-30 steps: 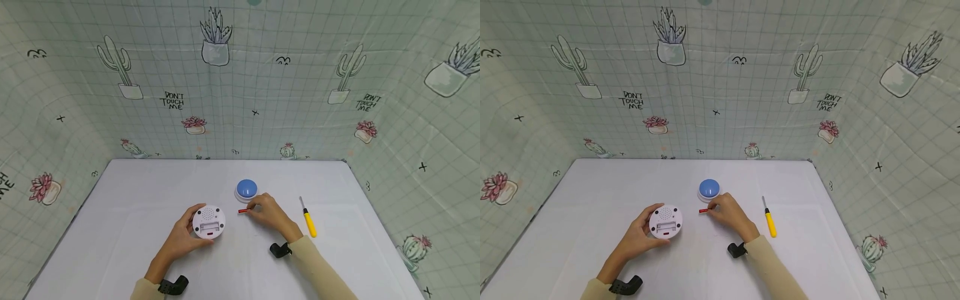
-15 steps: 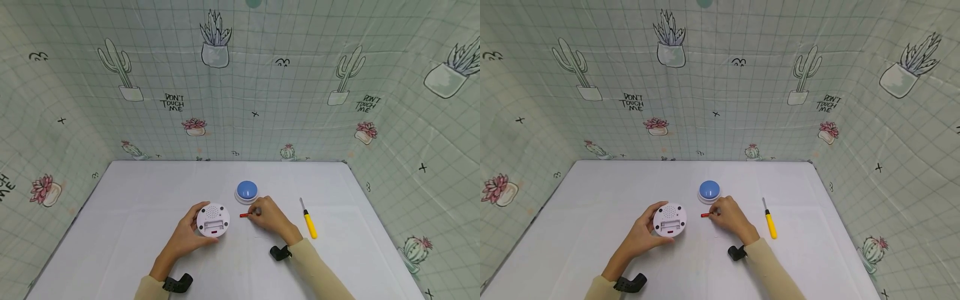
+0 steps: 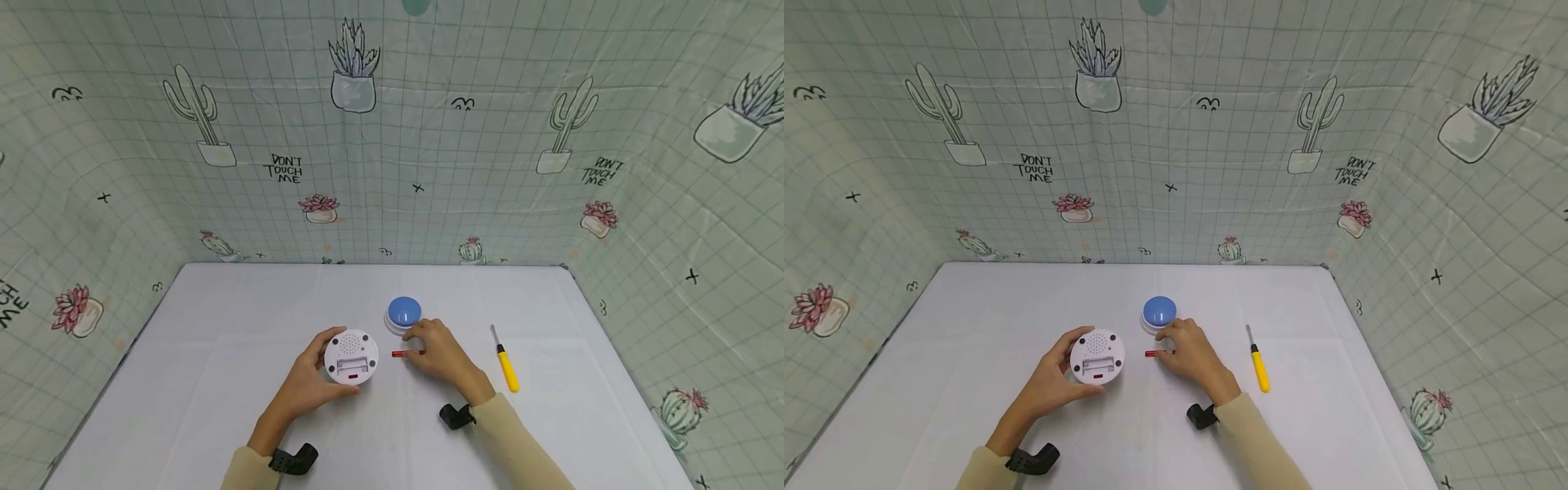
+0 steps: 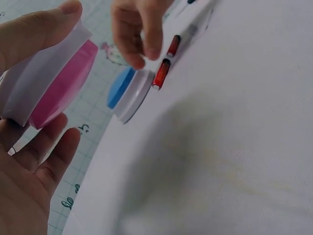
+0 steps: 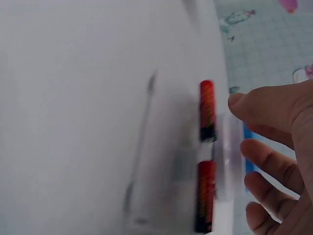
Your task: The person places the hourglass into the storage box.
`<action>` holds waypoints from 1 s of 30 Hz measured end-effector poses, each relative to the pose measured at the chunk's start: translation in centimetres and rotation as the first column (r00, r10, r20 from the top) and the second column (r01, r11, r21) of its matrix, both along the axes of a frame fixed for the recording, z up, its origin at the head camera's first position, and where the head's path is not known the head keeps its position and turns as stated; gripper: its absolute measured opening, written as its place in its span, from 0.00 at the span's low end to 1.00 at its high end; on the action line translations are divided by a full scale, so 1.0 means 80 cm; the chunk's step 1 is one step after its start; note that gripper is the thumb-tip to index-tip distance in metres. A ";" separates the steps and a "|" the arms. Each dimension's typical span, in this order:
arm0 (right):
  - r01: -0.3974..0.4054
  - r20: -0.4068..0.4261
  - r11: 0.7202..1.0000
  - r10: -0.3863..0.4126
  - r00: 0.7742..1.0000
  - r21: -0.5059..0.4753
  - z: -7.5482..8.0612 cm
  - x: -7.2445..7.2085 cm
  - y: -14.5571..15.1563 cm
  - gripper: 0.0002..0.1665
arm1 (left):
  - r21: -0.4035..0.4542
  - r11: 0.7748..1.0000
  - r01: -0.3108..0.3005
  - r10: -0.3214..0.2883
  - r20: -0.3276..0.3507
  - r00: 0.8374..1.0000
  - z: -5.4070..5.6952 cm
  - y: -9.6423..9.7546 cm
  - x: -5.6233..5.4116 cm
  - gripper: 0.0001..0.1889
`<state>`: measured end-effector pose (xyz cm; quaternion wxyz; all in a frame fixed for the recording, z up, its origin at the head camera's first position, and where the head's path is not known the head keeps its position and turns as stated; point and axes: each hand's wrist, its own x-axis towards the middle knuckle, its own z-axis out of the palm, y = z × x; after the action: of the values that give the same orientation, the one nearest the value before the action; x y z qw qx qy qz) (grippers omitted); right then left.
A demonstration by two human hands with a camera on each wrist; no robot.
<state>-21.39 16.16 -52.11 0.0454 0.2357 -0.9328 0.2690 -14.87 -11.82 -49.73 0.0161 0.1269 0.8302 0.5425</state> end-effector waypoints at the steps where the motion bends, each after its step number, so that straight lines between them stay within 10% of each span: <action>1: -0.004 -0.005 1.000 0.004 1.000 -0.013 0.004 0.001 -0.002 0.17 | 0.004 1.000 0.004 -0.004 -0.003 1.000 0.001 0.000 -0.001 0.55; 8: -0.098 0.068 0.984 0.109 0.992 -0.148 0.031 0.010 -0.021 0.39 | 0.062 0.997 0.046 -0.044 -0.027 0.999 0.009 -0.006 -0.008 0.56; 17: -0.308 0.121 0.903 0.356 0.926 -0.298 0.050 0.017 -0.048 0.48 | 0.113 0.987 0.112 -0.106 -0.059 0.993 0.005 -0.012 -0.015 0.55; 30: -0.283 0.214 0.881 0.381 0.899 -0.379 0.018 -0.005 -0.079 0.50 | 0.109 0.992 0.062 -0.064 0.018 0.998 -0.019 -0.026 -0.037 0.57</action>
<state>-21.81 9.84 -50.64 -0.0954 0.3416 -0.8140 0.4599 -17.79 -13.86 -51.24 0.0353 0.1479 0.7949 0.5874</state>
